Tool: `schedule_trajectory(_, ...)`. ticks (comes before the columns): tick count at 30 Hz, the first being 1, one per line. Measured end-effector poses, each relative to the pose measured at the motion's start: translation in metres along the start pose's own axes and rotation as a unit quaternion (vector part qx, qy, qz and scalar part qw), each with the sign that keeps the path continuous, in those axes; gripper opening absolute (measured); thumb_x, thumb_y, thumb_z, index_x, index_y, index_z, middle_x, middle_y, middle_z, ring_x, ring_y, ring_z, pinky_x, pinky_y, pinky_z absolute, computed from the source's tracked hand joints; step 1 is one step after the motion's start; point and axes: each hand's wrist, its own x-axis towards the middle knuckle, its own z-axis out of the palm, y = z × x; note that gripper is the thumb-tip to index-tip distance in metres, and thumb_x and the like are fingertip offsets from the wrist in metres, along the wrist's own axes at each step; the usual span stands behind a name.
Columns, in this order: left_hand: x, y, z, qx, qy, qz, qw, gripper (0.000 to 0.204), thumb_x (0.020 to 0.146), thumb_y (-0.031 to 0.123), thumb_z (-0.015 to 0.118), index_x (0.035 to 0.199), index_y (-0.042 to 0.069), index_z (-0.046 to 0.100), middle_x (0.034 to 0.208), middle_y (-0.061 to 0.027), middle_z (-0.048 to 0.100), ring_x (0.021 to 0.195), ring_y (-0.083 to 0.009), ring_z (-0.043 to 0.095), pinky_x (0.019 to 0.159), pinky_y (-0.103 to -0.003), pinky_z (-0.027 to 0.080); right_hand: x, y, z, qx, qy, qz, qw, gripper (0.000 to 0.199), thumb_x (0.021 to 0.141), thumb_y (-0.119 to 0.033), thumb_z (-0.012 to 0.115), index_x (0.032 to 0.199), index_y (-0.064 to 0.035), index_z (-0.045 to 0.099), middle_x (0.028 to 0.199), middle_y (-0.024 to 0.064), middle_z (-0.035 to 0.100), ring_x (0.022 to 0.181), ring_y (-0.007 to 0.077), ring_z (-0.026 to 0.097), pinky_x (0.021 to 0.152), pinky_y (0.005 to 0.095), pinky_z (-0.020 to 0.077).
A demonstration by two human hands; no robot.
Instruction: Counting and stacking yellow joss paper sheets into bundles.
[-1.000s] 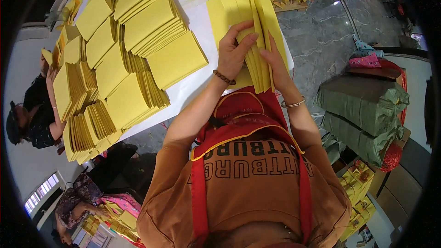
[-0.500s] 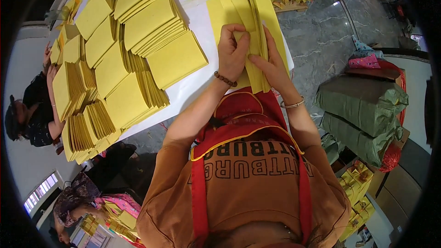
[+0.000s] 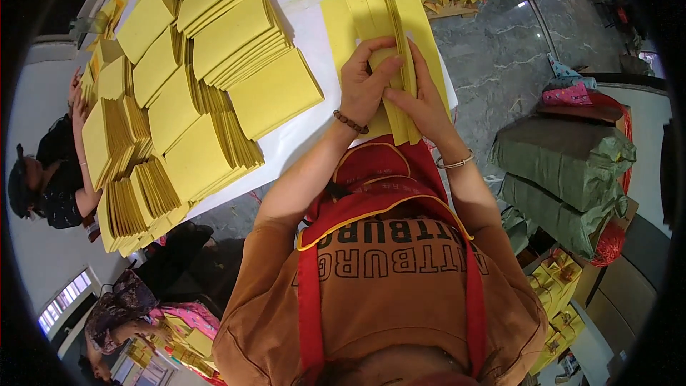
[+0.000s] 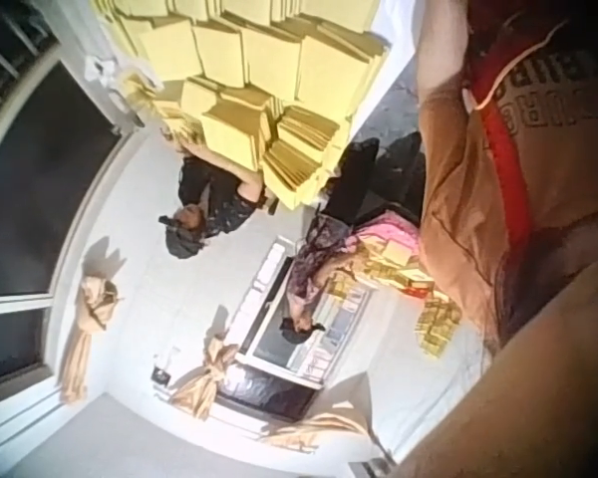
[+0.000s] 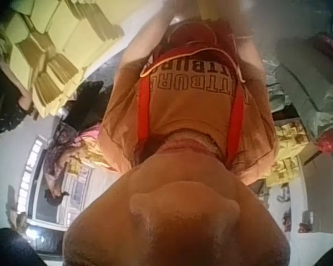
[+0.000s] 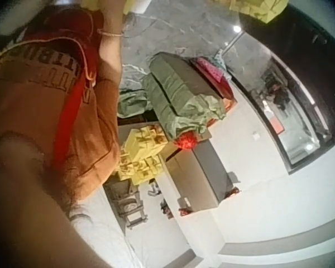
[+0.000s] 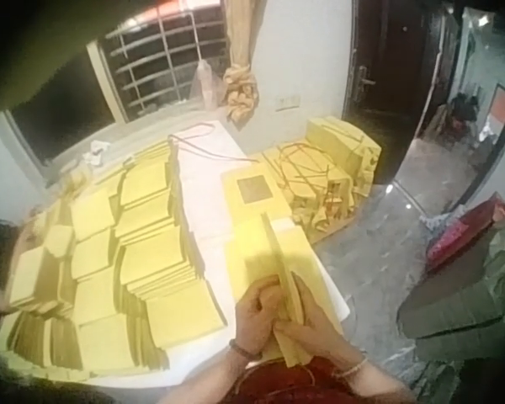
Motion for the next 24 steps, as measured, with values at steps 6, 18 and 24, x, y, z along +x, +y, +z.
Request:
schedule_trajectory(6, 0.001, -0.001, -0.002, -0.01, -0.013, 0.001, 1.0, 0.027, 0.081, 0.008, 0.061, 0.105, -0.001, 0.055, 0.1, -0.0055, 0.058, 0.09, -0.0099, 0.052, 0.079, -0.023, 0.043, -0.002, -0.007, 0.0, 0.043, -0.017, 0.018, 0.999, 0.084, 0.073, -0.016, 0.065, 0.137, 0.0014, 0.013, 0.133, 0.0155, 0.031, 0.122, 0.0203, 0.032, 0.099, 0.0294, 0.0287)
schedule_trajectory(18, 0.0, -0.003, -0.003, -0.017, -0.016, -0.001, 1.0, 0.027, 0.081, 0.009, 0.062, 0.105, 0.0, 0.055, 0.097, -0.0041, 0.058, 0.088, -0.009, 0.052, 0.076, -0.021, 0.043, -0.005, -0.01, -0.001, 0.077, -0.004, 0.041, 0.996, 0.066, 0.085, -0.019, 0.049, 0.137, -0.0003, 0.014, 0.138, 0.0133, 0.026, 0.128, 0.0198, 0.024, 0.103, 0.0294, 0.0197)
schedule_trajectory(24, 0.002, -0.009, -0.004, 0.006, -0.002, -0.015, 1.0, 0.023, 0.082, 0.009, 0.06, 0.104, 0.001, 0.056, 0.087, -0.002, 0.057, 0.077, -0.0068, 0.052, 0.067, -0.02, 0.042, -0.003, 0.009, -0.006, 0.065, 0.008, 0.06, 0.996, 0.065, 0.084, -0.023, 0.042, 0.137, 0.0005, 0.015, 0.14, 0.0146, 0.023, 0.13, 0.0218, 0.021, 0.104, 0.0289, 0.0163)
